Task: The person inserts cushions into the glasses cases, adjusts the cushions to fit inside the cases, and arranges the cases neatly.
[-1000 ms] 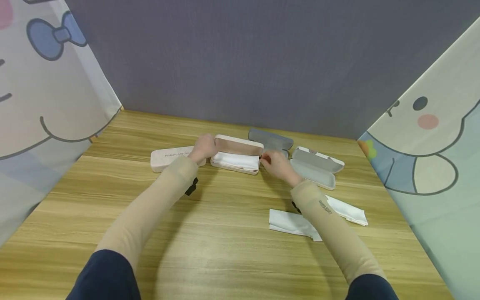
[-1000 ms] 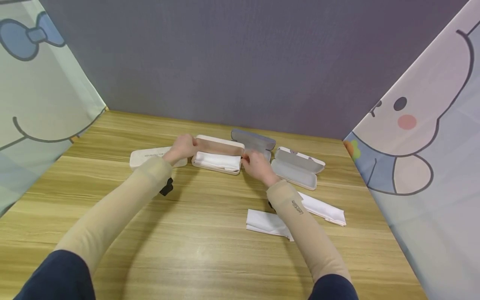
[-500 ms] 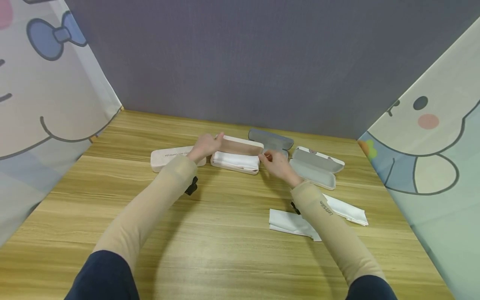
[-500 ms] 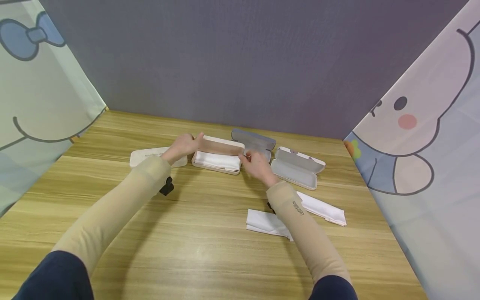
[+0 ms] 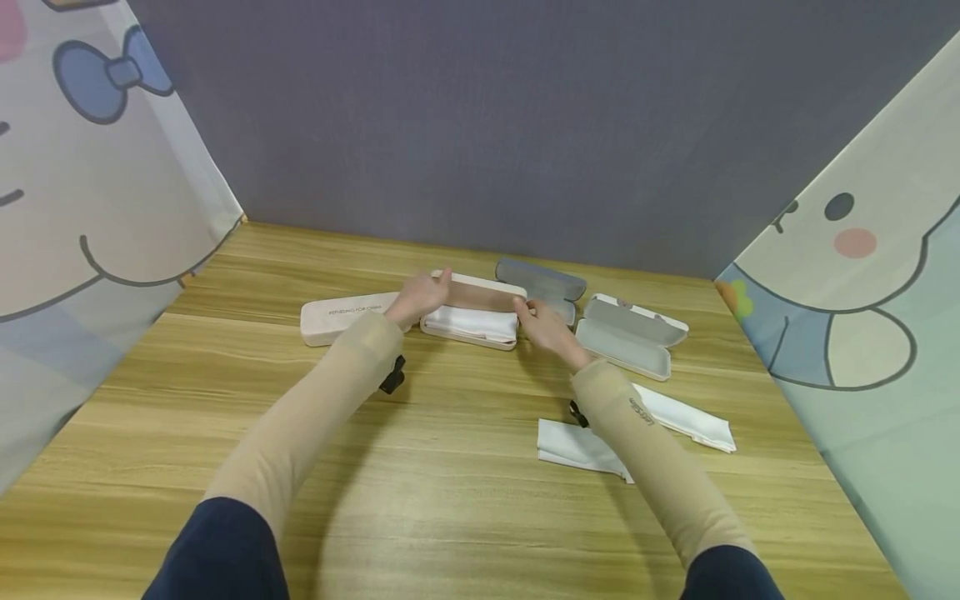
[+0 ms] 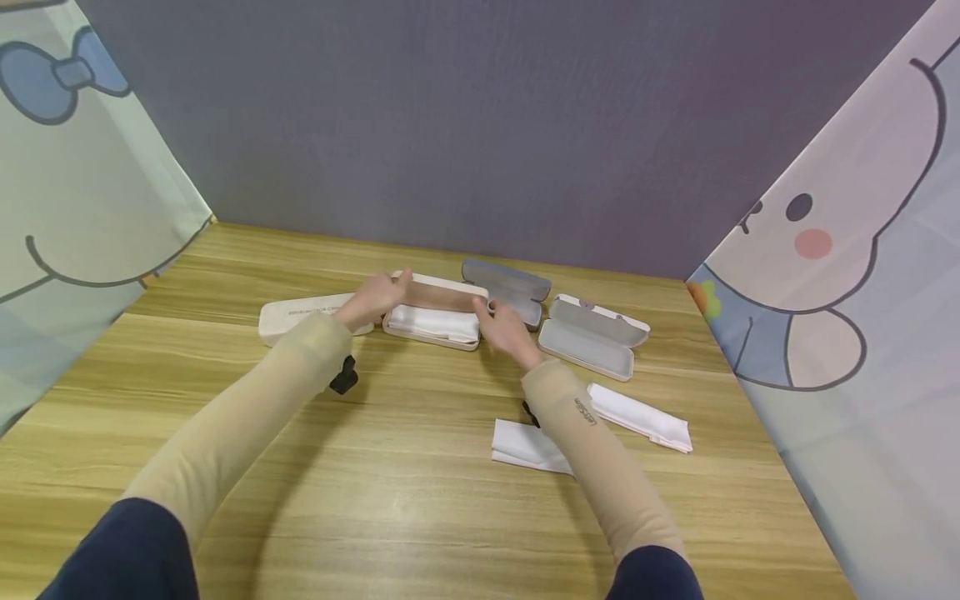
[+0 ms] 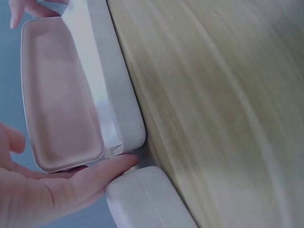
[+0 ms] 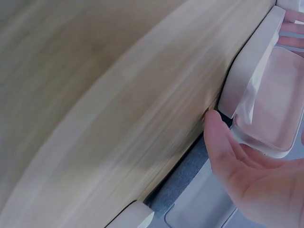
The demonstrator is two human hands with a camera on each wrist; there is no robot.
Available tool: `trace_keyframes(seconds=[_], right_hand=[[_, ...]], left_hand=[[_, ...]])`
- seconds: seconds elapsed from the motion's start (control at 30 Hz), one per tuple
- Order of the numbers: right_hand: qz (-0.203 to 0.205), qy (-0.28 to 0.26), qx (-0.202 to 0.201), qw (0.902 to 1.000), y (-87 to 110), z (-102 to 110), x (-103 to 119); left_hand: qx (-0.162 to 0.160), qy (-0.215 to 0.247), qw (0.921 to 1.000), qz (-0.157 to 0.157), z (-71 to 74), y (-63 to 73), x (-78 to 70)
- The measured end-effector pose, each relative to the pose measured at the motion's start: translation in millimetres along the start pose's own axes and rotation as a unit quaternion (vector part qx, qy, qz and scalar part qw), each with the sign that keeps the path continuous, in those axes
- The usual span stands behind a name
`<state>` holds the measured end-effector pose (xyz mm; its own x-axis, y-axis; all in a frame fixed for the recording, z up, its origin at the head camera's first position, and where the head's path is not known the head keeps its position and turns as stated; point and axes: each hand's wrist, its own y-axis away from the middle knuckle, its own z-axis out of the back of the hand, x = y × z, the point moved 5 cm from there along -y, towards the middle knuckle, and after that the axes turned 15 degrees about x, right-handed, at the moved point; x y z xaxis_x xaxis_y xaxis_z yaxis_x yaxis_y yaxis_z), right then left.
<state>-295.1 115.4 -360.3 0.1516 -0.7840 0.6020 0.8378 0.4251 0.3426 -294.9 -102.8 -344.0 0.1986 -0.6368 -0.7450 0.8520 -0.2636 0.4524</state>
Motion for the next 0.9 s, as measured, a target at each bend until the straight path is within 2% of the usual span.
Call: trace_keyframes(seconds=[0.13, 0.3, 0.4, 0.63, 0.9], right_hand=[[-0.011, -0.019, 0.011, 0.9997, -1.4, -1, 1], [-0.024, -0.044, 0.02, 0.9985, -5.7, -2, 3], [-0.032, -0.054, 0.012, 0.9979, -8.8, -2, 5], [-0.059, -0.115, -0.006, 0.9916, -9.6, -5, 8], [-0.067, -0.16, -0.025, 0.9846, -11.5, -4, 9]], left_hand=[[0.002, -0.009, 1.0, -0.003, -1.8, -4.5, 2.1], [-0.011, -0.004, 0.9999, -0.006, -2.9, -5.4, 1.8], [-0.016, -0.006, 0.9998, -0.006, -3.5, -5.0, 1.7], [-0.02, 0.008, 0.9997, -0.008, -3.9, -6.3, 2.8], [-0.024, 0.008, 0.9997, -0.006, -4.0, -5.0, 2.7]])
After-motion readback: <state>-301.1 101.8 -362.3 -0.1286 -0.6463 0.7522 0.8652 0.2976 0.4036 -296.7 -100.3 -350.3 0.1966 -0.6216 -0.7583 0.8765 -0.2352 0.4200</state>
